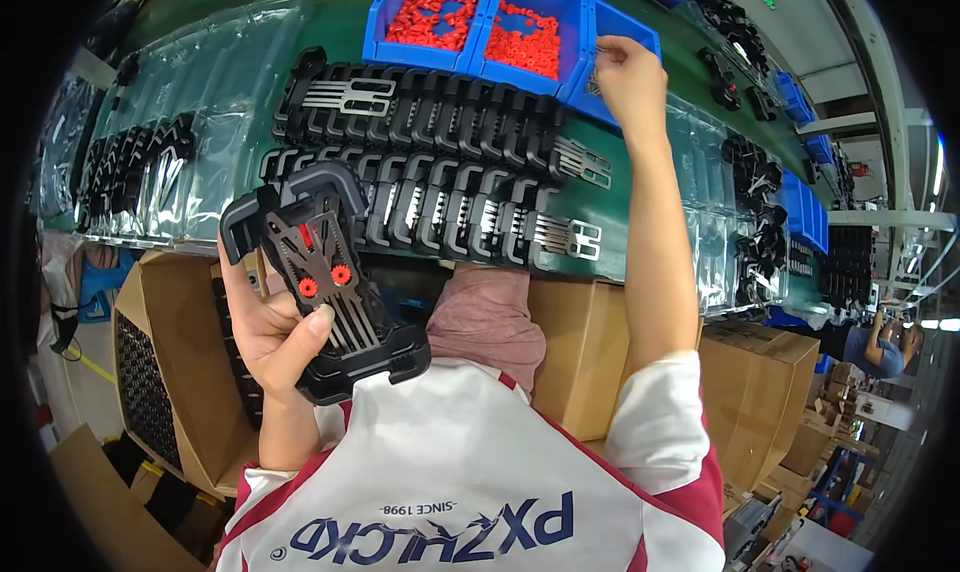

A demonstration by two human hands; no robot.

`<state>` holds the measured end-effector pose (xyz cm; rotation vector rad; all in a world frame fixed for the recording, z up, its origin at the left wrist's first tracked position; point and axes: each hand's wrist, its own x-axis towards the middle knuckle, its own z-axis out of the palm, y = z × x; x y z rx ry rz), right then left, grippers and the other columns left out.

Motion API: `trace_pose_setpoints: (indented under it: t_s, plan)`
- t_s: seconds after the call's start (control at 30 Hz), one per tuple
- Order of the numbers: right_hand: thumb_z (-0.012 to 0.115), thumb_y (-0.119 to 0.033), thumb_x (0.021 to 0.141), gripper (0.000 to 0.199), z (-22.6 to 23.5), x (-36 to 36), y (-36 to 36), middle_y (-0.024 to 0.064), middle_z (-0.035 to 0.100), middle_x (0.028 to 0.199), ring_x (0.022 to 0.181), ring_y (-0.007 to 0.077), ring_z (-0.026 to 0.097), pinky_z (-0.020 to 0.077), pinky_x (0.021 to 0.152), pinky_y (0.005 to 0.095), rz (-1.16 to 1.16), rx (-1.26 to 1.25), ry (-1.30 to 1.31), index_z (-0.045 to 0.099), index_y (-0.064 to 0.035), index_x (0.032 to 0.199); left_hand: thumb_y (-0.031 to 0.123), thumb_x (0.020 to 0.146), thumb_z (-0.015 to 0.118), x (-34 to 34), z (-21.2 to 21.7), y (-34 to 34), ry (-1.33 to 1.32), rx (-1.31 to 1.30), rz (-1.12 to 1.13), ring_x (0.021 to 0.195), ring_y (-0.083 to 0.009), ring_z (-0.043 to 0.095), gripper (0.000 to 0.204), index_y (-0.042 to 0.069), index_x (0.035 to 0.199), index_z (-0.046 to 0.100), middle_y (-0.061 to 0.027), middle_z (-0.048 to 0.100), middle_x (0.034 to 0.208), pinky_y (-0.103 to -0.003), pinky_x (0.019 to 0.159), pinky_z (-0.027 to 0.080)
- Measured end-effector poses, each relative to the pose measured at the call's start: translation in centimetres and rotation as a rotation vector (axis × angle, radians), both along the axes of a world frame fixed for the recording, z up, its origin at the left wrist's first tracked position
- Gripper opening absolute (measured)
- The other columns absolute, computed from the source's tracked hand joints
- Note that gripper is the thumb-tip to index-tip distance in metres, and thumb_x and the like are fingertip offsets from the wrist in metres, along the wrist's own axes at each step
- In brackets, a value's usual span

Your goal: Manually assembling small plastic components into a bracket frame at a workbench.

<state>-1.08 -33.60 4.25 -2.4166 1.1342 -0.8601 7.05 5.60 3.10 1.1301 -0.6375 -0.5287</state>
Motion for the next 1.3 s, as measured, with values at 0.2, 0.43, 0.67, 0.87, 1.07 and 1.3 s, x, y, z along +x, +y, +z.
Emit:
trace_pose_setpoints:
  t_s: [0.2, 0.43, 0.67, 0.87, 1.07, 1.3]
  plan:
    - [0.059, -0.009, 0.079, 0.024, -4.0, 1.1, -8.1, 0.0088, 0.066, 0.076, 0.056, 0.0147, 0.056, 0.047, 0.052, 0.0274, -0.13, 0.197, 0.37, 0.068, -0.0004, 0.1, -0.011, 0.073, 0.052, -0.2, -0.3, 0.5, 0.096, -0.096, -0.056, 0.046, -0.0059, 0.045, 0.097, 0.007, 0.149, -0.005, -0.0188, 0.067, 0.09, -0.013, 0.053, 0.037]
    - [0.059, -0.004, 0.079, 0.019, -1.6, -0.1, -8.3, 0.0094, 0.062, 0.067, 0.052, 0.0131, 0.053, 0.0463, 0.048, 0.0237, -0.084, 0.542, 0.103, 0.069, 0.002, 0.095, -0.012, 0.071, 0.052, -0.1, -0.1, 0.8, 0.195, -0.081, 0.029, 0.052, -0.0081, 0.054, 0.099, 0.009, 0.149, -0.006, -0.023, 0.062, 0.109, -0.013, 0.048, 0.037]
    - [0.062, -0.004, 0.079, 0.014, -0.3, -0.8, -7.2, 0.0072, 0.059, 0.064, 0.051, 0.0102, 0.049, 0.0423, 0.045, 0.0192, -0.057, 0.69, -0.136, 0.068, 0.0053, 0.088, -0.013, 0.071, 0.052, 0.0, -0.2, 0.6, 0.208, -0.104, 0.032, 0.059, -0.0107, 0.059, 0.099, 0.008, 0.149, -0.004, -0.0227, 0.06, 0.114, -0.014, 0.05, 0.039]
    - [0.066, -0.006, 0.079, 0.015, 0.2, -1.0, -6.6, 0.0062, 0.059, 0.065, 0.052, 0.01, 0.05, 0.0426, 0.047, 0.0188, -0.069, 0.685, -0.162, 0.068, 0.0064, 0.086, -0.012, 0.071, 0.053, 0.1, -0.1, 1.0, 0.22, -0.09, 0.038, 0.06, -0.0117, 0.06, 0.098, 0.006, 0.149, -0.004, -0.0206, 0.06, 0.111, -0.014, 0.052, 0.041]
    - [0.067, -0.006, 0.08, 0.017, 2.1, -0.7, -1.6, 0.0093, 0.062, 0.073, 0.061, 0.0118, 0.053, 0.046, 0.058, 0.0206, 0.055, 0.554, -0.426, 0.066, 0.0071, 0.091, -0.011, 0.075, 0.053, 0.5, -0.4, 0.3, 0.211, -0.054, 0.054, 0.052, -0.0098, 0.051, 0.096, 0.007, 0.149, -0.005, -0.0155, 0.065, 0.088, -0.014, 0.051, 0.037]
    - [0.065, 0.002, 0.073, 0.045, 4.0, -1.1, 18.3, 0.0168, 0.065, 0.084, 0.069, 0.0173, 0.062, 0.0488, 0.056, 0.0212, 0.593, 0.732, -0.665, 0.053, 0.0053, 0.116, -0.01, 0.08, 0.052, 1.7, -1.1, 0.1, 0.283, -0.127, -0.084, 0.048, -0.0059, 0.046, 0.093, 0.01, 0.149, -0.008, -0.0115, 0.064, 0.067, -0.015, 0.045, 0.031]
